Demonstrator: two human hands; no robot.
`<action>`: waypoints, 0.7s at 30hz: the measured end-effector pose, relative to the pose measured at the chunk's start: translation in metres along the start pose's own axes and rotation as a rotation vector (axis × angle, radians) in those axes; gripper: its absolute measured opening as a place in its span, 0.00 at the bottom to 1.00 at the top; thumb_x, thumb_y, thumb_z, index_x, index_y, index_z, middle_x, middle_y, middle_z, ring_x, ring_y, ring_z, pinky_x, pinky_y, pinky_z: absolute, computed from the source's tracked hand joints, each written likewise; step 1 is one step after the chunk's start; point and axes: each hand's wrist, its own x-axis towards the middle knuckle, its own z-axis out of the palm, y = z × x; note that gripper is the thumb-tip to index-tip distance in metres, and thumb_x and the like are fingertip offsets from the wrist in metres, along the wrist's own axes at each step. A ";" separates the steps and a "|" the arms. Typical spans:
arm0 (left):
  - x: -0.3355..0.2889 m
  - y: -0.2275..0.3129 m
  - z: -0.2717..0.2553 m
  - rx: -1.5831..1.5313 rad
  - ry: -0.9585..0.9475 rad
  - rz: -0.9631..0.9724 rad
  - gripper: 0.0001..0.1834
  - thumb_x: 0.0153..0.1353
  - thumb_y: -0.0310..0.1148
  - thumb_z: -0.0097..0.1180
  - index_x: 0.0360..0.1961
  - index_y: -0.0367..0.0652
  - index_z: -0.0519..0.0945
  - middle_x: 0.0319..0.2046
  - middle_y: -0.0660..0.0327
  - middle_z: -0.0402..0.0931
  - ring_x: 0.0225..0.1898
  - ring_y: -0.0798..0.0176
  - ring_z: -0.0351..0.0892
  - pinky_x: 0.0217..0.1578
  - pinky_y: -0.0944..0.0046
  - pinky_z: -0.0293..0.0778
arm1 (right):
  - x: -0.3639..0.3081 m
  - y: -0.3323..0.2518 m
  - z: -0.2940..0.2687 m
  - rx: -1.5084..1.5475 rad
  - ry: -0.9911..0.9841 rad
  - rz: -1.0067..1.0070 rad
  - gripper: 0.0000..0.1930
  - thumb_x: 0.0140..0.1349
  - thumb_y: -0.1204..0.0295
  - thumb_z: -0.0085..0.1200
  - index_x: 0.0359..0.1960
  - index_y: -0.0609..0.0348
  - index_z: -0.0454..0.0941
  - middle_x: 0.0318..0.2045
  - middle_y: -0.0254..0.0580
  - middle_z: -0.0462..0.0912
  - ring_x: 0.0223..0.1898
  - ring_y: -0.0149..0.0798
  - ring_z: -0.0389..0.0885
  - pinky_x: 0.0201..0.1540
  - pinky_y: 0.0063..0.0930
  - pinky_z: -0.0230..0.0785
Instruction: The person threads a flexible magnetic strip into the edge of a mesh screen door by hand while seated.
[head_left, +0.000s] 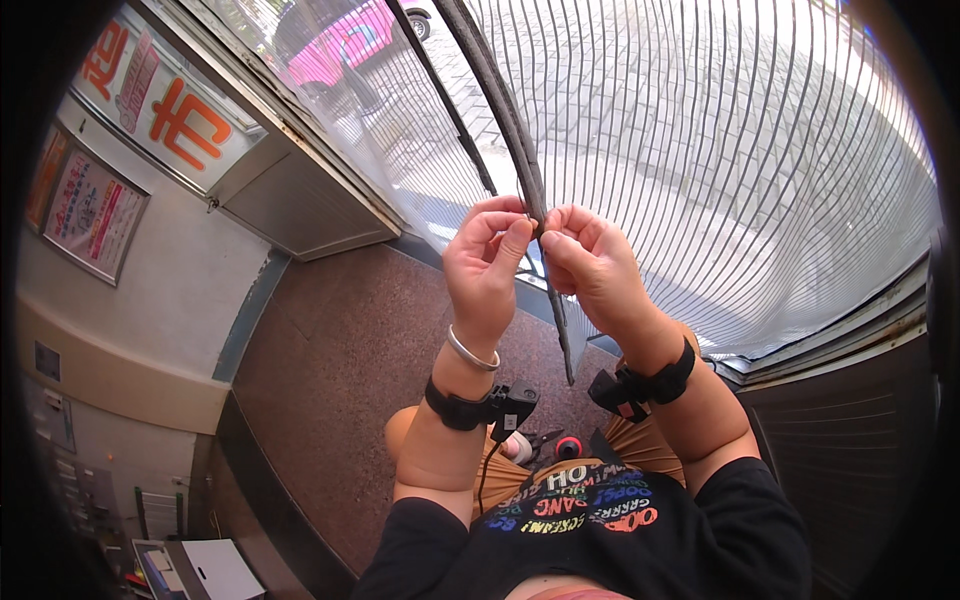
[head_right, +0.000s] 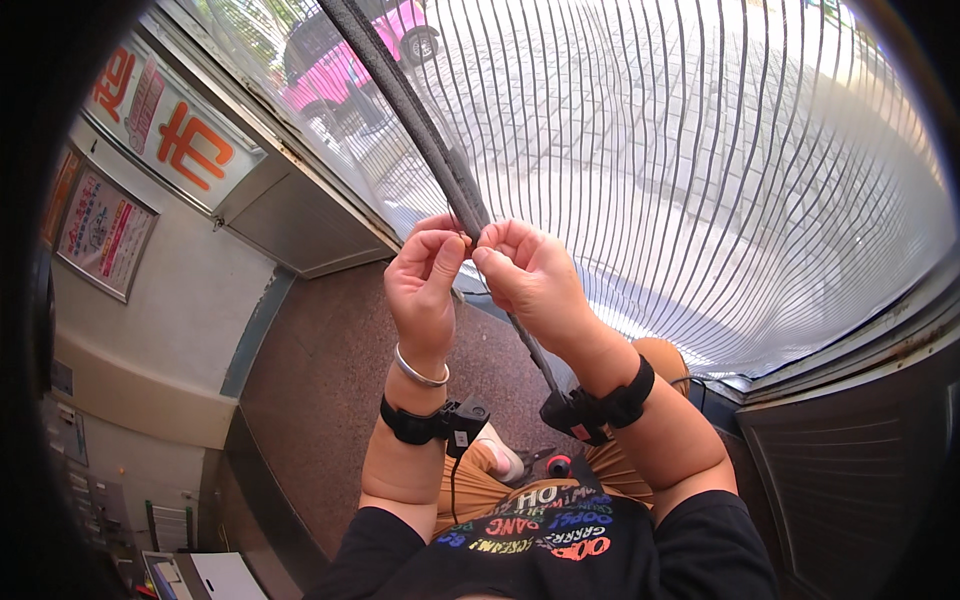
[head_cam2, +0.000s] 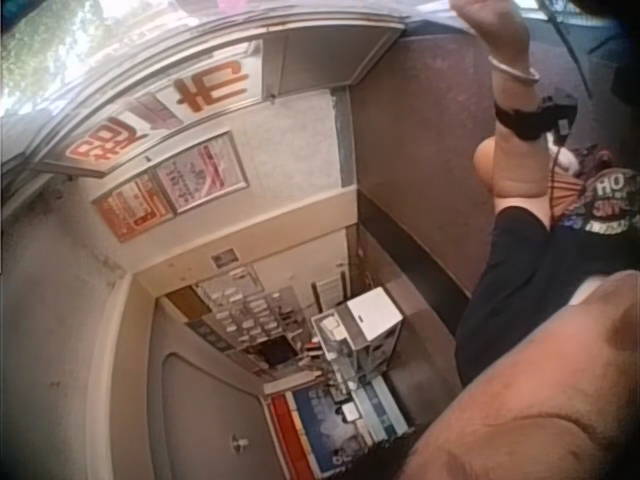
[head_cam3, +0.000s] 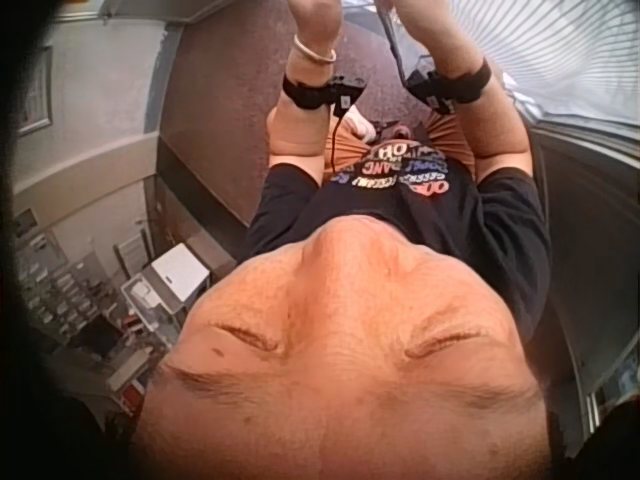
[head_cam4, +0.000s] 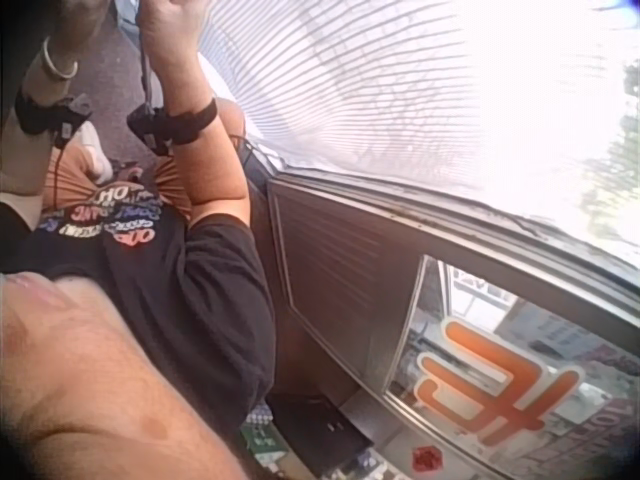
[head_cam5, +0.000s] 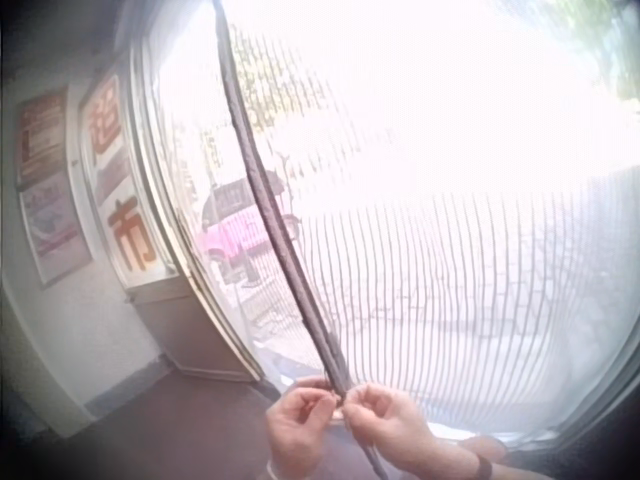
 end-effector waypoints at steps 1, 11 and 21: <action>0.000 0.000 0.000 -0.013 -0.003 -0.005 0.07 0.61 0.27 0.56 0.33 0.32 0.77 0.44 0.58 0.72 0.37 0.71 0.77 0.37 0.75 0.74 | -0.001 0.001 0.001 0.019 0.010 -0.023 0.05 0.62 0.73 0.53 0.34 0.58 0.71 0.19 0.23 0.68 0.17 0.17 0.59 0.17 0.11 0.49; 0.002 0.003 -0.002 0.090 -0.113 -0.001 0.06 0.60 0.26 0.56 0.34 0.32 0.77 0.45 0.57 0.72 0.39 0.70 0.77 0.39 0.73 0.75 | 0.003 -0.007 0.004 -0.288 0.113 -0.181 0.07 0.62 0.70 0.55 0.34 0.62 0.75 0.21 0.25 0.74 0.17 0.15 0.62 0.17 0.09 0.50; 0.003 -0.002 -0.003 -0.030 -0.111 -0.079 0.06 0.60 0.26 0.56 0.35 0.33 0.77 0.45 0.57 0.73 0.41 0.69 0.76 0.42 0.73 0.74 | 0.003 -0.007 -0.007 -0.233 0.021 -0.123 0.07 0.64 0.72 0.51 0.33 0.64 0.74 0.23 0.24 0.74 0.22 0.15 0.64 0.22 0.10 0.55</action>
